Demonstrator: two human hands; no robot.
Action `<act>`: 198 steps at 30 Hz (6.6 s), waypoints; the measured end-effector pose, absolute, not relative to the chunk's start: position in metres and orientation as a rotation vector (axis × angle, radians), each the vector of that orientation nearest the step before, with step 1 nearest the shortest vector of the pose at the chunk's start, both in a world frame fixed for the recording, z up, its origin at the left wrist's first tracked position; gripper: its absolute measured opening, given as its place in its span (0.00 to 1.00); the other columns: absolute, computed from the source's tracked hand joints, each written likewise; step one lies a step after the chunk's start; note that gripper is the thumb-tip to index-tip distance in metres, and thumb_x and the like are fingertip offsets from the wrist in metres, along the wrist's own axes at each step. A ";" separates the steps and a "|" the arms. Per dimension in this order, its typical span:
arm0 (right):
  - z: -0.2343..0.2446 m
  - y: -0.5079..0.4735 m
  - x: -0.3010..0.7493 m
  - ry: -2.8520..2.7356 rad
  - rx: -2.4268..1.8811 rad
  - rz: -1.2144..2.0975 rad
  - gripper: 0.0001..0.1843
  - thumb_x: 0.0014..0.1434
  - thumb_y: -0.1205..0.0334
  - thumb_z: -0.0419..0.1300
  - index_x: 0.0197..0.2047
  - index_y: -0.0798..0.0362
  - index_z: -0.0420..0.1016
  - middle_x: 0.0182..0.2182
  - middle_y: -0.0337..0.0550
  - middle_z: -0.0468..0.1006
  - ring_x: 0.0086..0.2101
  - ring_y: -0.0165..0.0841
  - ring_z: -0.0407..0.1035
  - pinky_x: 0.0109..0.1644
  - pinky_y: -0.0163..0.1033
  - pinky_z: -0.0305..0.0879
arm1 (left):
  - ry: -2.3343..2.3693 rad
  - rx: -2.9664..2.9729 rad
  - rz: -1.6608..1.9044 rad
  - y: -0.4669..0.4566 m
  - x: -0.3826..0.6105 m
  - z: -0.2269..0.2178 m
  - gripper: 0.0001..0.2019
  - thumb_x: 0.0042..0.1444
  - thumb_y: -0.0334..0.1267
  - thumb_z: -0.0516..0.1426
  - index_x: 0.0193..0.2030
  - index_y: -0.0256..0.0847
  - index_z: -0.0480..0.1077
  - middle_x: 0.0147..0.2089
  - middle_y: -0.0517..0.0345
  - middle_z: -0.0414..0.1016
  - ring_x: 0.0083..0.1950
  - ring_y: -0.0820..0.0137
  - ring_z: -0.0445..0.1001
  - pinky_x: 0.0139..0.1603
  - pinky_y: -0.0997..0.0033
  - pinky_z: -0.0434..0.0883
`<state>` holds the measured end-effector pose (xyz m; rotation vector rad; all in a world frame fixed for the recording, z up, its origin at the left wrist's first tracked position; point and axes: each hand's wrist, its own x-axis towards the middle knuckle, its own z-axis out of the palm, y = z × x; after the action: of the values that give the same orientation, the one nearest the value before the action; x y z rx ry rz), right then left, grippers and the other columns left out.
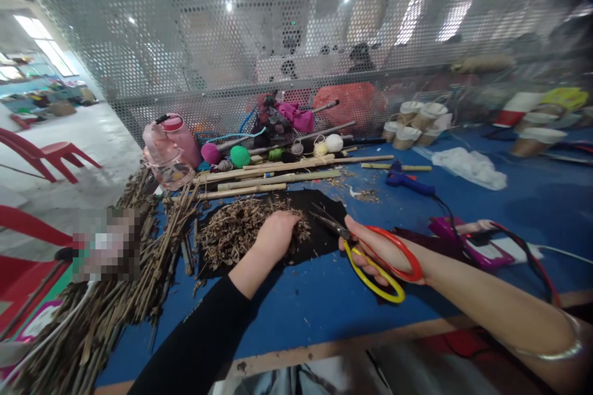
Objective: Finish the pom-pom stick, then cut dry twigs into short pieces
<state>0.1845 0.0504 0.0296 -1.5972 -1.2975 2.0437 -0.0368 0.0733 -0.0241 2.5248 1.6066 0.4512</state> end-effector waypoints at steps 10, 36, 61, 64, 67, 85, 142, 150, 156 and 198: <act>0.036 0.049 0.168 -1.464 -1.659 2.153 0.37 0.50 0.26 0.39 0.36 0.53 0.64 0.18 0.37 0.66 0.16 0.27 0.61 0.16 0.31 0.62 | 1.681 2.069 1.063 0.069 -0.048 -0.024 0.16 0.52 0.25 0.56 0.47 0.41 0.70 0.45 0.56 0.77 0.47 0.68 0.75 0.51 0.70 0.69; 0.030 0.057 0.170 -1.462 -1.507 2.110 0.31 0.53 0.30 0.44 0.34 0.52 0.62 0.17 0.29 0.57 0.14 0.21 0.50 0.13 0.26 0.53 | 1.744 2.153 1.061 0.071 -0.053 -0.004 0.23 0.52 0.32 0.54 0.57 0.37 0.64 0.55 0.50 0.70 0.55 0.65 0.69 0.59 0.65 0.65; 0.015 0.060 0.194 -1.385 -1.600 1.948 0.28 0.54 0.32 0.47 0.35 0.52 0.62 0.16 0.29 0.58 0.14 0.23 0.52 0.13 0.28 0.53 | 1.719 2.359 0.129 0.088 -0.063 0.002 0.42 0.43 0.49 0.63 0.64 0.43 0.53 0.62 0.44 0.63 0.62 0.50 0.61 0.62 0.42 0.49; 0.015 0.060 0.194 -1.401 -1.616 1.939 0.29 0.53 0.31 0.47 0.35 0.52 0.62 0.16 0.29 0.58 0.14 0.22 0.52 0.14 0.27 0.53 | 1.671 2.365 0.142 0.091 -0.060 0.001 0.36 0.47 0.50 0.59 0.63 0.44 0.56 0.61 0.47 0.65 0.60 0.53 0.64 0.62 0.48 0.52; 0.014 0.060 0.194 -1.415 -1.629 1.928 0.30 0.53 0.31 0.46 0.35 0.52 0.62 0.16 0.30 0.58 0.14 0.23 0.52 0.13 0.28 0.53 | 1.680 2.331 0.173 0.091 -0.048 0.001 0.41 0.46 0.63 0.54 0.63 0.43 0.55 0.63 0.45 0.62 0.61 0.48 0.61 0.60 0.43 0.53; 0.012 0.061 0.193 -1.403 -1.666 1.907 0.31 0.53 0.30 0.45 0.33 0.52 0.62 0.16 0.30 0.58 0.14 0.23 0.52 0.14 0.28 0.51 | 1.769 2.443 0.188 0.098 -0.006 -0.010 0.08 0.55 0.38 0.56 0.36 0.38 0.75 0.40 0.50 0.74 0.44 0.64 0.72 0.45 0.69 0.69; 0.012 0.056 0.197 -1.353 -1.610 1.974 0.31 0.52 0.29 0.45 0.33 0.52 0.62 0.16 0.31 0.59 0.14 0.23 0.53 0.13 0.28 0.54 | 1.557 2.600 0.221 0.107 -0.032 0.002 0.13 0.57 0.33 0.49 0.41 0.40 0.75 0.42 0.51 0.75 0.45 0.66 0.73 0.49 0.69 0.69; 0.010 0.059 0.197 -1.399 -1.608 1.980 0.32 0.51 0.28 0.44 0.34 0.51 0.62 0.17 0.31 0.58 0.15 0.24 0.53 0.14 0.29 0.54 | 1.741 2.650 0.379 0.057 -0.060 -0.004 0.16 0.62 0.39 0.45 0.48 0.39 0.70 0.48 0.50 0.74 0.53 0.61 0.68 0.59 0.57 0.62; 0.019 0.056 0.185 -1.449 -1.586 1.989 0.31 0.52 0.29 0.44 0.35 0.51 0.62 0.17 0.30 0.58 0.14 0.23 0.53 0.14 0.28 0.54 | 1.856 2.563 0.345 0.034 -0.058 -0.024 0.29 0.56 0.44 0.53 0.62 0.34 0.55 0.62 0.41 0.60 0.65 0.52 0.54 0.64 0.52 0.55; 0.048 0.079 0.130 -1.796 -1.683 2.213 0.43 0.46 0.22 0.35 0.36 0.54 0.65 0.20 0.42 0.70 0.18 0.28 0.64 0.17 0.32 0.64 | 1.656 2.229 0.929 0.043 -0.054 -0.028 0.08 0.55 0.27 0.53 0.36 0.38 0.73 0.39 0.54 0.73 0.43 0.67 0.70 0.46 0.69 0.69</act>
<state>0.1301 0.0787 0.0483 -1.6834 -1.7961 2.2131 -0.0538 0.0435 -0.0279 2.2292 1.6565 0.9289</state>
